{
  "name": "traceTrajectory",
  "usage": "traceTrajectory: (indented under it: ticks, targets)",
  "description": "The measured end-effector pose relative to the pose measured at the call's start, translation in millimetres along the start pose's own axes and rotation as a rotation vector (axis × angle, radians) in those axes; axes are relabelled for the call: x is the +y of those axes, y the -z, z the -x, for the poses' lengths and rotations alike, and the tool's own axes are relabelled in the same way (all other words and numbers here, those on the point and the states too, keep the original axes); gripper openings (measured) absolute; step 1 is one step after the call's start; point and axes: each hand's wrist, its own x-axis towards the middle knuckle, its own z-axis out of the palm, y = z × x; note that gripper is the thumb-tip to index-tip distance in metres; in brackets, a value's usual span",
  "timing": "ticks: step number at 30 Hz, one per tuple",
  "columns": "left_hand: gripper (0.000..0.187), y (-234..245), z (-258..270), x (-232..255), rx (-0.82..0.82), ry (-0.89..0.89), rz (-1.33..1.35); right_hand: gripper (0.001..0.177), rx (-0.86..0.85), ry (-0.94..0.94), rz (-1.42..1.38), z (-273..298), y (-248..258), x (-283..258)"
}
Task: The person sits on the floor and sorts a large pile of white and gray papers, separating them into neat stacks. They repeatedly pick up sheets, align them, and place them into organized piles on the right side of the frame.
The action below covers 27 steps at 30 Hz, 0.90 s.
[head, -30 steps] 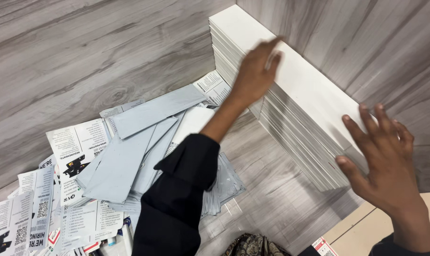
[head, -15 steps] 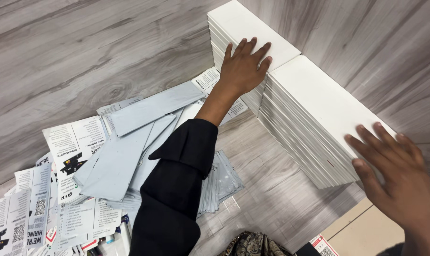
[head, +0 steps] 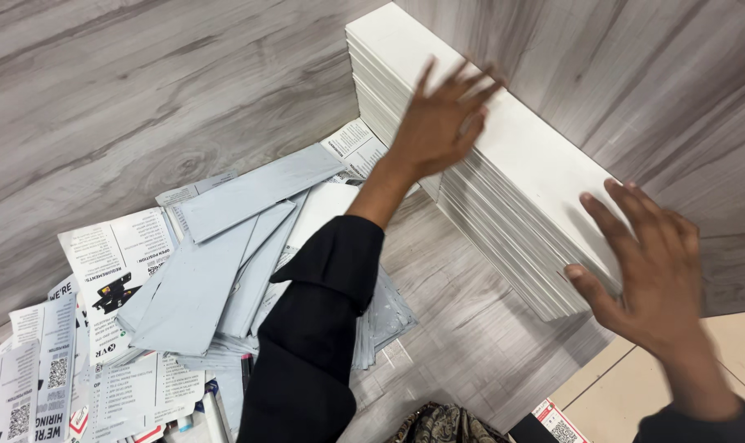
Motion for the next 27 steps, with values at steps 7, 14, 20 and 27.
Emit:
traceTrajectory:
  ticks: [7,14,20,27]
  targets:
    - [0.055,-16.1,0.8,21.2,-0.049,-0.025,0.014,0.051,0.644,0.053,-0.448,11.6,-51.1,10.6]
    - [0.049,17.9,23.5,10.5,0.190,0.103,0.061,0.081,0.828,-0.267,-0.590,74.0,-81.4,12.5]
    - [0.047,45.2,98.3,-51.6,0.318,0.312,0.161,0.082,0.611,-0.251,-0.306,65.9,-93.8,-6.9]
    - [0.074,7.1,180.6,-78.3,-0.368,0.596,-0.208,0.043,0.226,0.220,-0.646,47.0,-119.4,-141.4]
